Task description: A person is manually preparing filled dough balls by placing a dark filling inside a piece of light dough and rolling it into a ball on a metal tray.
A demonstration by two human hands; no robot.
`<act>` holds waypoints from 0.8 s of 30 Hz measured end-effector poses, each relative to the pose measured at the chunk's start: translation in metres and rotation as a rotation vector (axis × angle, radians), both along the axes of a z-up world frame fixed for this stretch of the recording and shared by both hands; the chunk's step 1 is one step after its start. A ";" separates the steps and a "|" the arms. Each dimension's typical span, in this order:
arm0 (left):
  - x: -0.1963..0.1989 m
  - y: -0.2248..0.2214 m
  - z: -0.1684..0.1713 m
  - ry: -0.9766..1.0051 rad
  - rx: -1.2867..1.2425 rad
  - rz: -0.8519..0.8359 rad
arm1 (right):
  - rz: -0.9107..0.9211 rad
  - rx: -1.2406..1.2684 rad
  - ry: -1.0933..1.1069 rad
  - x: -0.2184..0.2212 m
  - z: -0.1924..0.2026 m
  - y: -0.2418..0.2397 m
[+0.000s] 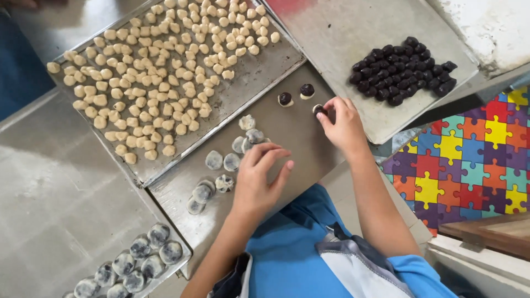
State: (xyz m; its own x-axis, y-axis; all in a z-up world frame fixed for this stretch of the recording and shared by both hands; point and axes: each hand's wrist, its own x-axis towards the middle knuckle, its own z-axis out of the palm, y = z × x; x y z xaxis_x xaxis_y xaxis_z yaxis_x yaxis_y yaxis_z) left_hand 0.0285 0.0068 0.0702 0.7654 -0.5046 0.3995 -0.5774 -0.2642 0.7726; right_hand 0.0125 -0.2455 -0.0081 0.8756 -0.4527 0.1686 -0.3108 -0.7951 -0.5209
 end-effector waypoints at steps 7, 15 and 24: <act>-0.008 -0.010 -0.024 0.286 -0.038 -0.029 | 0.111 0.320 -0.006 -0.016 0.046 0.032; -0.009 -0.015 -0.033 0.421 -0.294 -0.103 | 0.214 0.841 -0.111 -0.057 0.063 0.090; -0.007 -0.011 -0.030 0.387 -0.248 -0.087 | 0.161 0.685 -0.233 -0.067 0.040 0.099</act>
